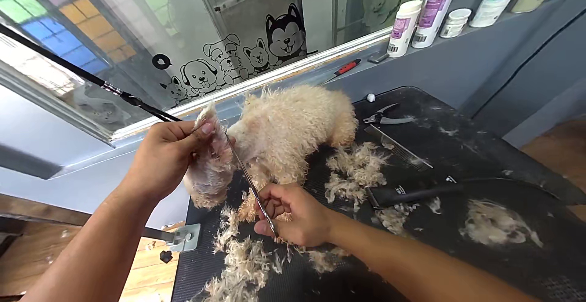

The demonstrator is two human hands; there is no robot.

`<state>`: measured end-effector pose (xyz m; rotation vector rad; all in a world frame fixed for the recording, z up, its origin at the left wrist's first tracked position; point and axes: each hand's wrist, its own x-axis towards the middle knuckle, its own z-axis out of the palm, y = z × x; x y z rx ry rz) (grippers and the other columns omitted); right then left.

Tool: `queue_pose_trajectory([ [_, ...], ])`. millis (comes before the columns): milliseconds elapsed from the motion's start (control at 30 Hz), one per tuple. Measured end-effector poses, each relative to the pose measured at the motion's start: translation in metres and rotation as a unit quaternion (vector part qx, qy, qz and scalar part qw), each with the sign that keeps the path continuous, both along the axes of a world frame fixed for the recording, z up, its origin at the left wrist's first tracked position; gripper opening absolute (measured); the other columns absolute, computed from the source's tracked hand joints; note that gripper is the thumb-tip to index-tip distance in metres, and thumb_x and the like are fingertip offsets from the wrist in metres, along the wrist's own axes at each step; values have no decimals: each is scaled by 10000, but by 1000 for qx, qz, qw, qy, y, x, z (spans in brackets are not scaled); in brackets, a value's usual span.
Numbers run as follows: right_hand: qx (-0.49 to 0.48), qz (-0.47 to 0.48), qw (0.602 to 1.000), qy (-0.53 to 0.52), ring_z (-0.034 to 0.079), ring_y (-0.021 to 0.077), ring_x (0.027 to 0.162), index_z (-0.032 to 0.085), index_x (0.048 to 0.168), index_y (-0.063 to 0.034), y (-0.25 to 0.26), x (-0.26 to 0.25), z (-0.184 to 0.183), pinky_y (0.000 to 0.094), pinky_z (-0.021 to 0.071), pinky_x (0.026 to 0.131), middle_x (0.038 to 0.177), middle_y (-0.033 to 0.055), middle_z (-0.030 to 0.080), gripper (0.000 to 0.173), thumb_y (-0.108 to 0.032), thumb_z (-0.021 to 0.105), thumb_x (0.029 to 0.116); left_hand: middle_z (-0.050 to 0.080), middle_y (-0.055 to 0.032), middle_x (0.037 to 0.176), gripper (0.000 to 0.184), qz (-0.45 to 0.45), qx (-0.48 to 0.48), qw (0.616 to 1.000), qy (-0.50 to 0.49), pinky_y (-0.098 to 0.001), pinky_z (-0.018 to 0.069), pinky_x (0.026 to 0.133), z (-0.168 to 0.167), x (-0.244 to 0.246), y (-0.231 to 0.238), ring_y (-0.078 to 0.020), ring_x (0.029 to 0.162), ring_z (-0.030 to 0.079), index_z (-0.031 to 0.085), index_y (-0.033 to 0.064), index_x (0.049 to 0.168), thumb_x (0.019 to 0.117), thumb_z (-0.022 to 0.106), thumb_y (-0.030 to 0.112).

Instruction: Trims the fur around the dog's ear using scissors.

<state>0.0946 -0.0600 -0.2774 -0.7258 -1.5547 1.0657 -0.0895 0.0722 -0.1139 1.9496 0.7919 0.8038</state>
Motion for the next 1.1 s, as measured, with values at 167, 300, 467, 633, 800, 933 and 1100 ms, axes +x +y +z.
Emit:
queue_pose_trajectory([
  [167, -9, 3, 1000, 12, 687, 83, 773, 628, 1118, -21, 6, 1, 7, 260, 605, 718, 897, 35, 688, 319, -282, 724, 962, 724, -66, 788, 278, 0, -20, 1000, 2, -285, 609, 673, 2, 1, -5, -111, 689, 692, 740, 49, 905, 1060, 544, 172],
  [300, -9, -8, 1000, 9, 684, 78, 743, 635, 1106, -29, 8, 0, 6, 252, 607, 691, 874, 26, 688, 306, -276, 735, 956, 730, -81, 811, 279, 3, -39, 999, -4, -294, 616, 691, 4, 2, -7, -123, 710, 702, 735, 36, 914, 1063, 530, 152],
  [467, -27, -27, 999, 6, 626, 59, 617, 646, 1071, -43, 10, 0, 4, 221, 565, 588, 780, 10, 657, 261, -260, 741, 958, 732, -81, 809, 290, 0, -42, 999, -8, -288, 613, 686, 5, 3, -8, -121, 707, 700, 739, 37, 897, 1063, 537, 163],
  [633, -31, -47, 998, 26, 682, 89, 698, 646, 1115, -41, 9, -2, 6, 258, 609, 641, 874, 32, 695, 268, -257, 718, 973, 736, -83, 827, 286, 2, -36, 999, 3, -294, 612, 693, 6, 4, -9, -129, 726, 704, 740, 40, 905, 1059, 536, 168],
  [800, 0, -165, 986, 22, 667, 115, 667, 636, 1121, -88, 5, 6, 20, 277, 609, 607, 852, 17, 686, 222, -193, 729, 950, 763, -128, 912, 262, -11, -7, 1000, 28, -325, 622, 729, 6, 3, -10, -185, 785, 733, 754, 20, 977, 1055, 555, 170],
  [933, 39, -145, 988, -40, 693, 92, 765, 628, 1135, -107, -5, 24, 28, 271, 628, 690, 890, -16, 691, 253, -256, 719, 952, 775, -153, 978, 247, -38, 1, 999, 18, -354, 636, 793, 7, 2, -6, -219, 867, 758, 753, 3, 1042, 1053, 555, 150],
  [1100, 59, -147, 979, -126, 680, 41, 711, 658, 1081, -128, -14, 42, 37, 221, 620, 647, 832, -65, 688, 269, -323, 760, 927, 771, -172, 985, 277, -69, -13, 998, -3, -369, 641, 799, 8, 3, -6, -233, 870, 763, 747, -7, 1047, 1067, 521, 151],
])
